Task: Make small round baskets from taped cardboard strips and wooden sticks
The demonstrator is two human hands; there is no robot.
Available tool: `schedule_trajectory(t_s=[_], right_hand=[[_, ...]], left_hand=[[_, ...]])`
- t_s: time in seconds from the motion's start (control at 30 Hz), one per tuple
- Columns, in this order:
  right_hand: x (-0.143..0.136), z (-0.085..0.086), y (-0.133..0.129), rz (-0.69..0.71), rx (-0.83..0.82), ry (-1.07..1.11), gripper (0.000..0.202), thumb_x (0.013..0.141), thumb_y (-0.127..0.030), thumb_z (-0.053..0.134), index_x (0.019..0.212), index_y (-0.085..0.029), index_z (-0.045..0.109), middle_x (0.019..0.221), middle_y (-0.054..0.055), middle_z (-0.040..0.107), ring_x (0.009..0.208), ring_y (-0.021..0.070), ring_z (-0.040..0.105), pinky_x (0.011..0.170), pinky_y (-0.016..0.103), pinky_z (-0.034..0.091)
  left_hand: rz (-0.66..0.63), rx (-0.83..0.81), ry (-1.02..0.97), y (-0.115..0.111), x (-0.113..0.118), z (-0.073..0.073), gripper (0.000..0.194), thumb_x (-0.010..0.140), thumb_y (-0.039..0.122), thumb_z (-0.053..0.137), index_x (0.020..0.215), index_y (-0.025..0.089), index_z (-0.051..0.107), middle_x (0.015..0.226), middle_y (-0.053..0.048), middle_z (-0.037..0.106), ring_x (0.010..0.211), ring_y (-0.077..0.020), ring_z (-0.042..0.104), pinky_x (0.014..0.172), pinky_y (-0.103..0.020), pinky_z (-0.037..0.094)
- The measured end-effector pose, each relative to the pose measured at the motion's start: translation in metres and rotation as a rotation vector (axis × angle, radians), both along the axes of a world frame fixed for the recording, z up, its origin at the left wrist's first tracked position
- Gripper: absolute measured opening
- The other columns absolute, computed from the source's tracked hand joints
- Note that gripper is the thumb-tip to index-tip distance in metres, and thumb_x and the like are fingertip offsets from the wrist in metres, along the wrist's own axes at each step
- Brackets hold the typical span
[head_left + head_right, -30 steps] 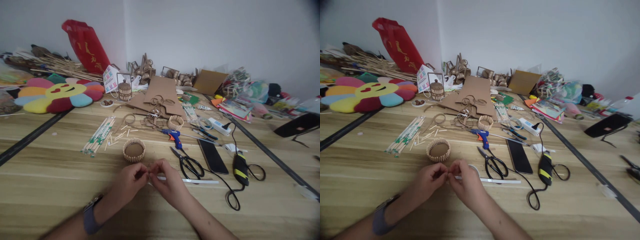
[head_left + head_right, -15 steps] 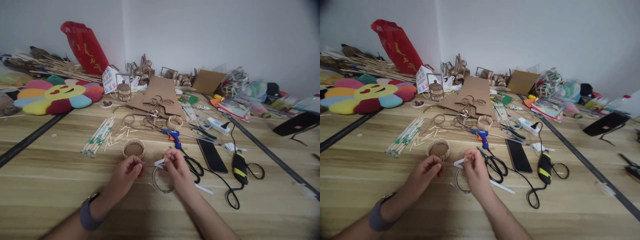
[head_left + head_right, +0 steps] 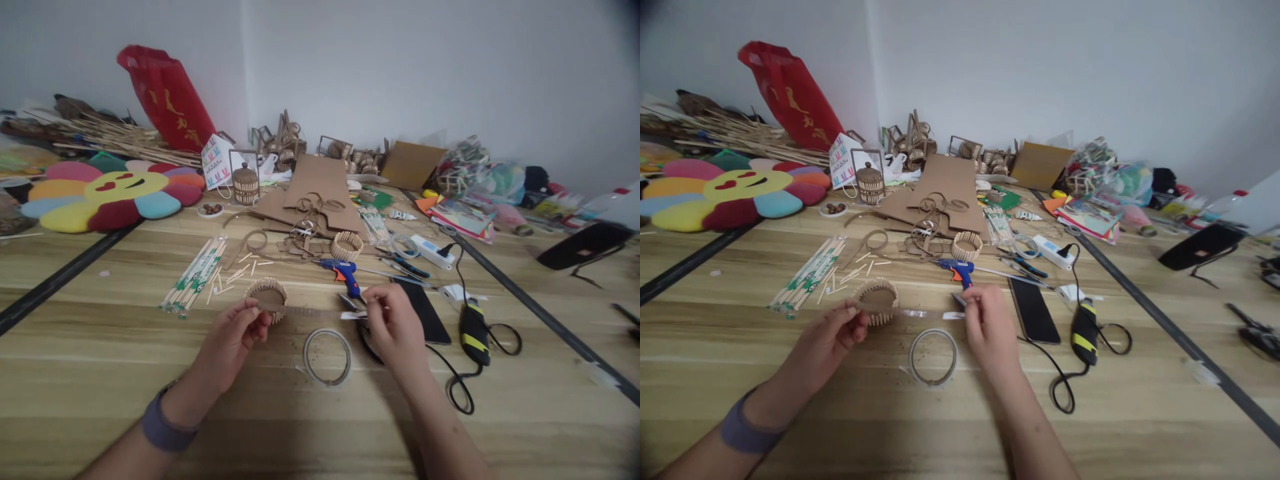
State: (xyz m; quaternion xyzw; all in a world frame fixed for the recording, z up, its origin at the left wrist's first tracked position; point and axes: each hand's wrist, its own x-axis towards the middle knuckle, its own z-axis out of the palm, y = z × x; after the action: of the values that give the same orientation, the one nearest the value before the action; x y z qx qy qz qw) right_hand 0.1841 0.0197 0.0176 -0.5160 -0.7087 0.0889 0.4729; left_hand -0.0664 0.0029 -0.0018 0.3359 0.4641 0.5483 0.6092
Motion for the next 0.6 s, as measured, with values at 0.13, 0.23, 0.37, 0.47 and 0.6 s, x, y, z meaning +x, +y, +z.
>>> schedule_trajectory(t_s=[0.13, 0.23, 0.37, 0.47, 0.6], right_hand=[[0.01, 0.001, -0.008, 0.05, 0.094, -0.52, 0.02, 0.097, -0.036, 0.054, 0.09, -0.023, 0.066, 0.08, 0.006, 0.072, 0.076, 0.0228, 0.058, 0.062, 0.031, 0.04], [0.023, -0.003, -0.01, 0.048, 0.056, -0.563, 0.03, 0.098, -0.042, 0.051, 0.082, -0.023, 0.068, 0.072, 0.005, 0.071, 0.069, 0.0224, 0.056, 0.058, 0.031, 0.039], [0.051, -0.01, -0.008, 0.112, -0.169, -0.311, 0.032, 0.096, -0.043, 0.05, 0.082, -0.024, 0.071, 0.073, 0.005, 0.072, 0.067, 0.0216, 0.061, 0.061, 0.031, 0.047], [0.074, -0.015, -0.01, -0.014, -0.305, -0.063, 0.031, 0.088, -0.048, 0.057, 0.083, -0.023, 0.074, 0.069, 0.004, 0.071, 0.064, 0.0215, 0.063, 0.058, 0.03, 0.048], [0.103, -0.017, -0.012, -0.282, -0.344, 0.405, 0.037, 0.075, -0.056, 0.068, 0.077, -0.019, 0.072, 0.055, 0.001, 0.06, 0.048, 0.0141, 0.049, 0.042, 0.024, 0.036]], left_hand=[[0.06, -0.014, -0.076, 0.005, -0.006, 0.003, 0.017, 0.064, 0.031, 0.069, 0.068, 0.019, 0.056, 0.06, 0.005, 0.059, 0.051, -0.0085, 0.05, 0.049, -0.02, 0.044], [0.07, -0.024, -0.088, 0.005, -0.006, 0.003, 0.017, 0.064, 0.029, 0.069, 0.067, 0.019, 0.056, 0.06, 0.005, 0.059, 0.051, -0.0079, 0.051, 0.049, -0.019, 0.044], [0.039, -0.008, -0.072, 0.004, -0.004, 0.001, 0.016, 0.065, 0.03, 0.068, 0.066, 0.019, 0.056, 0.06, 0.005, 0.059, 0.051, -0.0083, 0.051, 0.048, -0.019, 0.045], [0.056, -0.004, -0.081, 0.005, -0.005, 0.0, 0.017, 0.065, 0.029, 0.07, 0.067, 0.019, 0.056, 0.061, 0.005, 0.06, 0.052, -0.0086, 0.051, 0.048, -0.019, 0.045], [0.076, -0.03, -0.12, 0.006, -0.007, 0.001, 0.019, 0.063, 0.026, 0.072, 0.069, 0.02, 0.056, 0.06, 0.006, 0.06, 0.052, -0.0081, 0.053, 0.047, -0.017, 0.046]])
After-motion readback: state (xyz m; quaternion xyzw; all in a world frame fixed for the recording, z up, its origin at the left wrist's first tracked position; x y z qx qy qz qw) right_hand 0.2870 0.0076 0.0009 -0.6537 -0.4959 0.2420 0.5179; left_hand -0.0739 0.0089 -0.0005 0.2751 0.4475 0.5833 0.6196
